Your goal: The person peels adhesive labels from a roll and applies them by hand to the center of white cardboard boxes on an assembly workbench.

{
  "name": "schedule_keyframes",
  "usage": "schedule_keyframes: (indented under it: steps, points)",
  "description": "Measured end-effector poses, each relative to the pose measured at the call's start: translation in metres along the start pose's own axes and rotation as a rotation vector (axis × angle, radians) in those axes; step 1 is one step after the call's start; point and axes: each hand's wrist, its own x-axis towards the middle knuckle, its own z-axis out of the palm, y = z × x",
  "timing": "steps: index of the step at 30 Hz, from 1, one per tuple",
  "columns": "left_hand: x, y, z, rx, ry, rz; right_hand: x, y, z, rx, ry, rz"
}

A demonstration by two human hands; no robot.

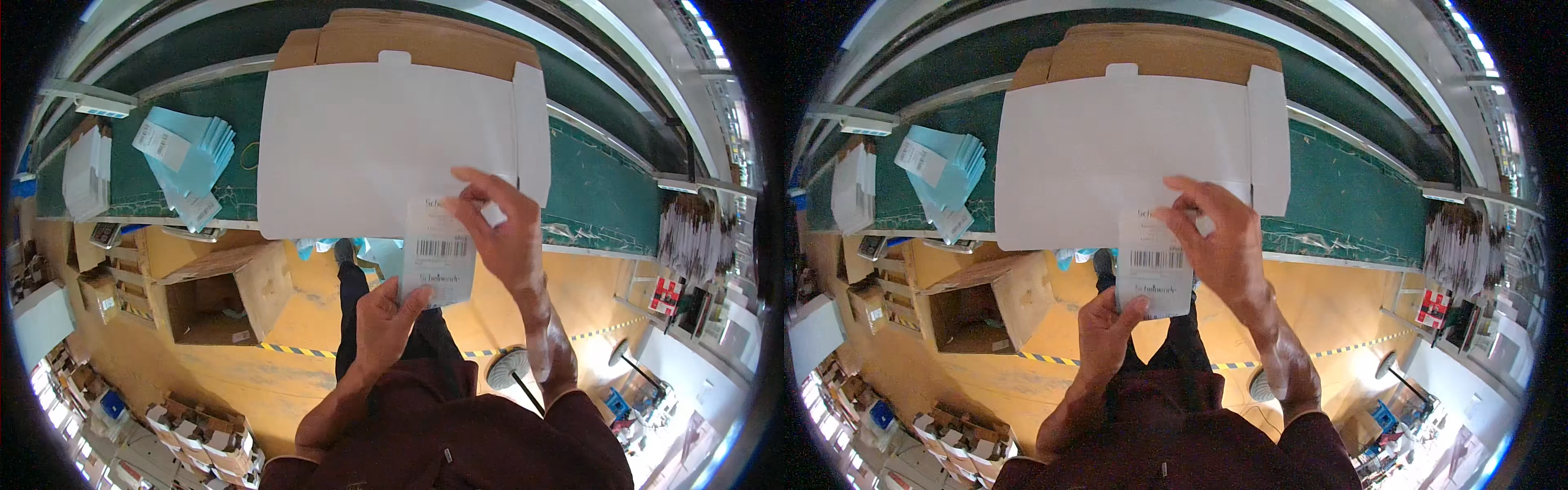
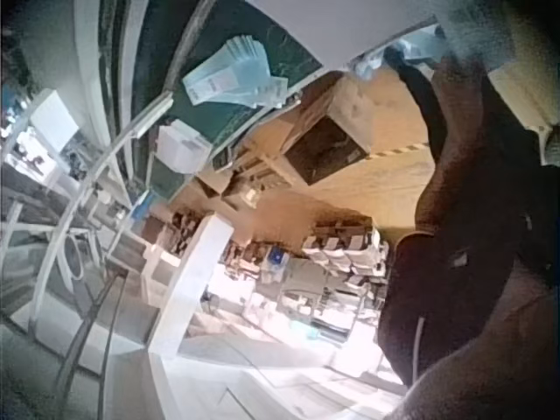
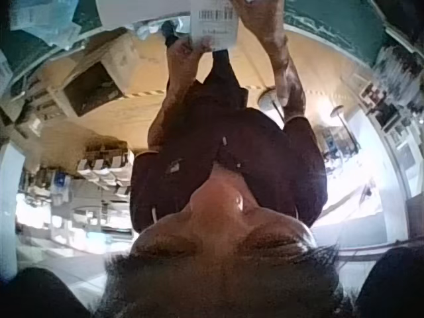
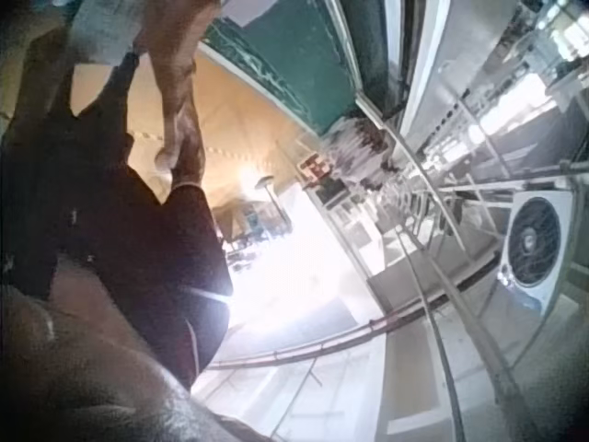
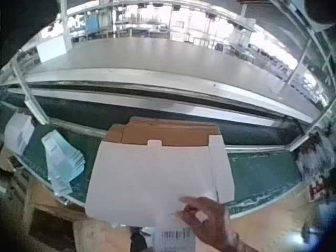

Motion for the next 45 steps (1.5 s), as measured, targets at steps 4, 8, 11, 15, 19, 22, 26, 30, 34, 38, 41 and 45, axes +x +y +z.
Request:
schedule_keyframes:
  steps: [4, 8, 11, 15, 19, 22, 26, 30, 34, 38, 41, 45]
  points:
    - [0.032, 0.019, -0.009, 0.048, -0.012, -0.037, 0.048, 0.02, 0.014, 0.063, 0.041, -0.003]
    - [0.061, 0.039, -0.019, 0.049, 0.027, -0.011, 0.095, 0.033, 0.029, -0.08, 0.106, -0.039]
    - [0.07, 0.044, -0.016, -0.01, 0.069, -0.015, 0.114, 0.04, 0.037, -0.146, 0.139, -0.099]
    - [0.079, 0.044, -0.012, -0.029, 0.09, -0.015, 0.128, 0.048, 0.045, -0.235, 0.158, -0.133]
    - [0.082, 0.047, -0.01, -0.07, 0.132, -0.04, 0.129, 0.051, 0.054, -0.227, 0.176, -0.106]
    - [0.081, 0.05, -0.011, -0.091, 0.152, -0.046, 0.13, 0.05, 0.058, -0.246, 0.205, -0.117]
    - [0.084, 0.053, -0.01, -0.076, 0.153, -0.037, 0.133, 0.049, 0.059, -0.238, 0.216, -0.085]
    - [0.084, 0.053, -0.011, -0.094, 0.148, -0.054, 0.133, 0.049, 0.062, -0.258, 0.231, -0.064]
    - [0.084, 0.054, -0.013, -0.072, 0.162, -0.043, 0.134, 0.047, 0.063, -0.231, 0.24, -0.062]
    - [0.084, 0.055, -0.013, -0.059, 0.162, -0.063, 0.139, 0.045, 0.066, -0.245, 0.241, -0.057]
    - [0.083, 0.057, -0.012, -0.073, 0.169, -0.082, 0.139, 0.045, 0.066, -0.271, 0.257, -0.087]
    - [0.082, 0.054, -0.016, -0.044, 0.208, -0.103, 0.137, 0.049, 0.073, -0.289, 0.276, -0.107]
